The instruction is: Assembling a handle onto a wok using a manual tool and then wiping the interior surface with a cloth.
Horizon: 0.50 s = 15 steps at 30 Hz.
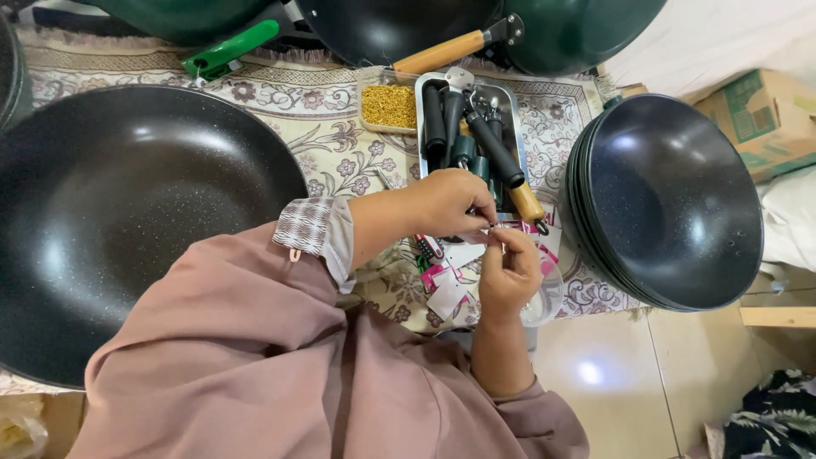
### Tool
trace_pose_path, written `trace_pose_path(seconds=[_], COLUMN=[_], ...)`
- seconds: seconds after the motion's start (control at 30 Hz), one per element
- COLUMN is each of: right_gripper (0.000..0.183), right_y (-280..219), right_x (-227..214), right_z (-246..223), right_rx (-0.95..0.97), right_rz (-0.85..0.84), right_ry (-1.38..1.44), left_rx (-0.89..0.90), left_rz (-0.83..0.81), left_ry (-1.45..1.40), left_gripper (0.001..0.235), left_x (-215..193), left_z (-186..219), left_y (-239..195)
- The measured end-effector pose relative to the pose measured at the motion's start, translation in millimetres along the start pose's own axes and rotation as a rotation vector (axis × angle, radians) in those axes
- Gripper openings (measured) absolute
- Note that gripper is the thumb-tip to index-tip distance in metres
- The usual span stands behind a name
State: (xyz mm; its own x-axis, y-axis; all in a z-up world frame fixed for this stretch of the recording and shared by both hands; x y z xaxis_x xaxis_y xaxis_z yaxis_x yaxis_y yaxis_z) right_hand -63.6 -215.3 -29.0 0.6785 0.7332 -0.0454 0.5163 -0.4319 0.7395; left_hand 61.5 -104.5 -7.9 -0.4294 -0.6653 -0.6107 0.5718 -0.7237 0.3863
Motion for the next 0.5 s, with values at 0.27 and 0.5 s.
trace_pose_path(seconds=[0.27, 0.5], right_gripper=[0.028, 0.040], right_y=[-10, -11], right_x=[-1, -3], right_z=[36, 55], right_rx=[0.313, 0.372], right_rz=[0.045, 0.035], right_ry=[0.103, 0.188], left_rx=[0.019, 0.144], left_rz=[0.048, 0.063], left_ry=[0.017, 0.027], left_gripper=[0.010, 0.015], left_x=[2, -2], left_z=[1, 11], left_y=[-4, -6])
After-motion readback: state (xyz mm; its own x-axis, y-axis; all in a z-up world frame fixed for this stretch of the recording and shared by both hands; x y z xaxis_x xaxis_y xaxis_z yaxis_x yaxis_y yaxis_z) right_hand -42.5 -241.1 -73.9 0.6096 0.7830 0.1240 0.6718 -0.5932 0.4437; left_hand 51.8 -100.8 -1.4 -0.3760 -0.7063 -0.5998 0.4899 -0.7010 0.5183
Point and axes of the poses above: each hand's wrist, its own y-axis towards the middle knuckle, its own x-axis out of the palm, z = x × y, the point moved 7 cm from there along y, towards the middle knuckle, and after that the axes turned 5 degrees about z, right-handed, at the moved point
